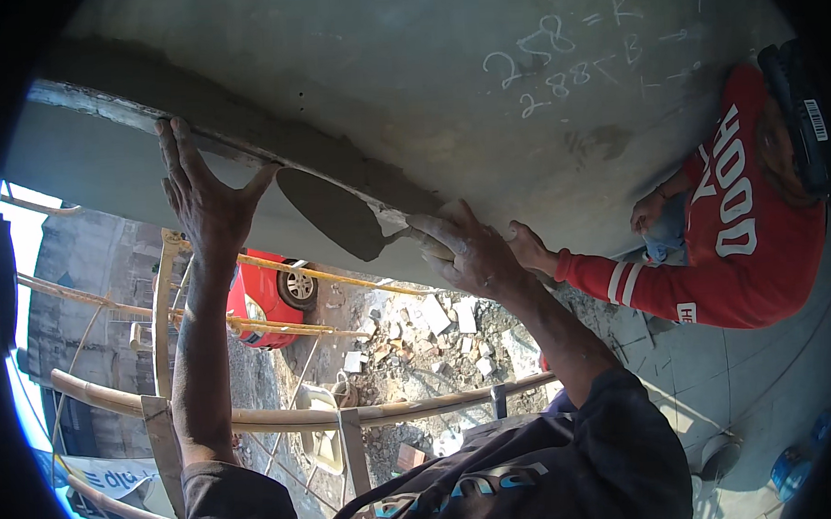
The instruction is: The person scoops mortar from a bucket using a trowel and applies it along the corner edge of a concrete wall. The person repeatedly gathers mortar from the bucket and smooths it along the wall edge.
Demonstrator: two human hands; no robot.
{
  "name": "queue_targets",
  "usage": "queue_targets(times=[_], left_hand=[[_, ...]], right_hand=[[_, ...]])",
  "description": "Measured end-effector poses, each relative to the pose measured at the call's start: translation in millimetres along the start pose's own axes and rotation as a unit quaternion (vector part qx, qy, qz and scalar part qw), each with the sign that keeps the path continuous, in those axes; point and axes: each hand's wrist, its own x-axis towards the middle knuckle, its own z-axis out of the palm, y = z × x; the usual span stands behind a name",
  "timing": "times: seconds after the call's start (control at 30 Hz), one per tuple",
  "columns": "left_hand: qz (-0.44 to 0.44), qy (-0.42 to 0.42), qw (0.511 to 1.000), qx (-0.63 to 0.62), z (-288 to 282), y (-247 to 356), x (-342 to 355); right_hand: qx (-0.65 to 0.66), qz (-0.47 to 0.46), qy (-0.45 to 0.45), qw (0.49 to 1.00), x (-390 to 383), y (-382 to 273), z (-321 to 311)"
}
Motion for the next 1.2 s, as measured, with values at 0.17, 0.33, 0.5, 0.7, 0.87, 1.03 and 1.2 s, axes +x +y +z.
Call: queue_targets(times=[0.17, 0.33, 0.5, 0.7, 0.87, 1.03, 1.2], left_hand=[[-0.004, 0.003, 1.0, -0.017, 1, -1, -1], [0.007, 0.017, 1.0, -0.022, 4, -4, -1], [-0.002, 0.006, 0.999, -0.035, 6, -5, -3], [-0.009, 0.001, 0.999, -0.033, 4, -4, -2], [0.002, 0.011, 0.999, -0.036, 4, -4, -1], [0.007, 0.023, 0.999, -0.036, 5, -3, -1], [0.015, 0.026, 0.999, -0.029, 5, -5, -1]], right_hand=[[0.01, 0.017, 0.053, 0.998, 10, 10, 2], [0.015, 0.059, 0.011, 0.998, 43, 12, 2], [0.038, 0.055, -0.008, 0.998, 55, -6, -7], [0.05, -0.055, 0.011, 0.997, 39, -14, -15], [0.103, 0.075, 0.012, 0.992, -9, 5, 6], [0.019, 0.113, 0.021, 0.993, -13, 49, 32], [-0.084, -0.067, 0.047, 0.993, 5, 76, 44]])
